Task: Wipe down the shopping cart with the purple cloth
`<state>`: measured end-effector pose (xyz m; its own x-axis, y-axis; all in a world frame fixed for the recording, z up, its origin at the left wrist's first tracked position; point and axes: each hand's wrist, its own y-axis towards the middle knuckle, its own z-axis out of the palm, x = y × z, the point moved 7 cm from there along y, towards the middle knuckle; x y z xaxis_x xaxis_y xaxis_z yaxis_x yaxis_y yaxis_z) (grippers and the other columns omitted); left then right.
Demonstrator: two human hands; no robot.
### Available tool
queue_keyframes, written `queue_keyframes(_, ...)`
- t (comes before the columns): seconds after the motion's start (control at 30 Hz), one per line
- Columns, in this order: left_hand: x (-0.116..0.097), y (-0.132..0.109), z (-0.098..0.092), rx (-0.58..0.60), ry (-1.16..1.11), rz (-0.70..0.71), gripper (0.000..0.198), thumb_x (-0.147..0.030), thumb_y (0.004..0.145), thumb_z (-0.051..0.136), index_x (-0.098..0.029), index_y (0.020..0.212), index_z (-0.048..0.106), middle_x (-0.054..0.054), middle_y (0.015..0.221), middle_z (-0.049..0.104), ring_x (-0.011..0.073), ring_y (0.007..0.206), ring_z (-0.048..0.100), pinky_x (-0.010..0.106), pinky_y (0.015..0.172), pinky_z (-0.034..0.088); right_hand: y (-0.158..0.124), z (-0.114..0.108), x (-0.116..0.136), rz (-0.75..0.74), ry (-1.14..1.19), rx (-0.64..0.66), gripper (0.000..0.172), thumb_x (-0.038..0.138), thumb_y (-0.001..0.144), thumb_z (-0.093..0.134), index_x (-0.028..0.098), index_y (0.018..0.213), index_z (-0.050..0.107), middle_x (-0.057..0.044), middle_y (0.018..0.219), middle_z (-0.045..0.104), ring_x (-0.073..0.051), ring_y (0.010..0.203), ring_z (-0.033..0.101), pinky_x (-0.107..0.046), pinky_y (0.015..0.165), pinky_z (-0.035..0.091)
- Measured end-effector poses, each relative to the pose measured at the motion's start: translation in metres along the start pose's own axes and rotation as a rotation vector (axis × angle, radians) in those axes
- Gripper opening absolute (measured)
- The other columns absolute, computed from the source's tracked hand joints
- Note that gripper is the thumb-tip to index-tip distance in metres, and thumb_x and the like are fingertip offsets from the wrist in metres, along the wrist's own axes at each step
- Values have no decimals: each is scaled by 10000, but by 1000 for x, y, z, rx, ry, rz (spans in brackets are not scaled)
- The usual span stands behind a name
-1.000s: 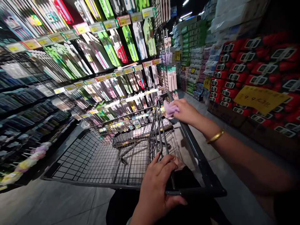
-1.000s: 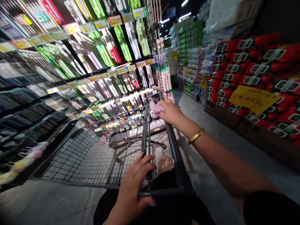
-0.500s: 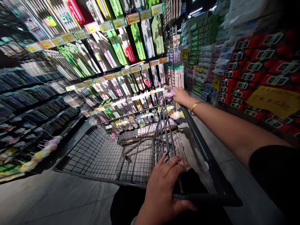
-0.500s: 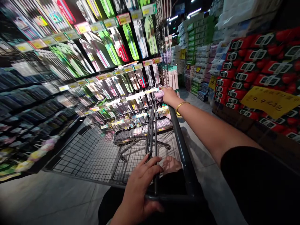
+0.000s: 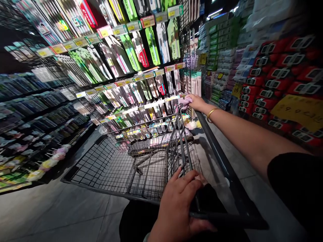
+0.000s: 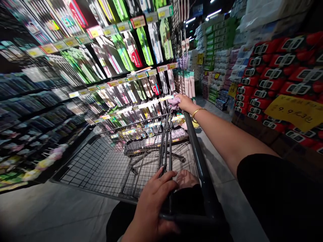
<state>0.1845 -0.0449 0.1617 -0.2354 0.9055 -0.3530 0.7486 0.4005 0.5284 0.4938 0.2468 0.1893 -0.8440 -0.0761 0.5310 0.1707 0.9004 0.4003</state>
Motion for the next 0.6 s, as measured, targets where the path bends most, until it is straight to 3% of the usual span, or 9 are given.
queue_keyframes(0.1,-1,-2,-1,3,4,5,750,-806,814,464,-230,1287,547,98,1298,655,252,1214,620,490,1133,419,-17,0,7,12,80,94,423,47,695,651,141,1107,663,-84,1114,693,-222,980,612,-372,934,479)
queue_keyframes(0.2,0,-5,0,25,4,7,750,-791,814,498,-229,1307,545,109,1305,651,263,1207,625,499,1136,412,-53,-10,24,-20,205,176,371,99,672,669,166,1037,679,-50,1042,713,-201,902,643,-335,858,517)
queue_keyframes(0.33,2,-8,2,24,23,16,775,-801,812,484,-217,1319,537,115,1316,643,266,1206,624,510,1134,413,-139,-36,56,-121,402,243,318,211,690,652,186,1006,682,-41,991,710,-201,860,650,-342,830,525)
queue_keyframes(0.4,2,-9,3,11,28,19,778,-809,816,463,-219,1319,534,112,1318,643,262,1209,623,513,1136,410,-189,-48,72,-175,456,344,273,230,698,657,198,968,682,-41,959,710,-210,830,661,-364,827,529)
queue_keyframes(0.5,2,-11,4,2,22,18,806,-833,807,427,-229,1331,522,106,1324,641,256,1213,620,511,1137,409,-253,-64,99,-368,614,469,138,255,748,676,238,884,686,-63,1058,722,-265,1085,650,-400,978,479)
queue_keyframes(0.6,4,-12,6,5,10,6,808,-845,800,411,-241,1325,523,99,1331,638,257,1225,611,515,1142,402,-277,-67,104,-370,669,353,110,236,768,707,263,873,686,-53,1076,724,-260,1179,616,-372,1010,462)
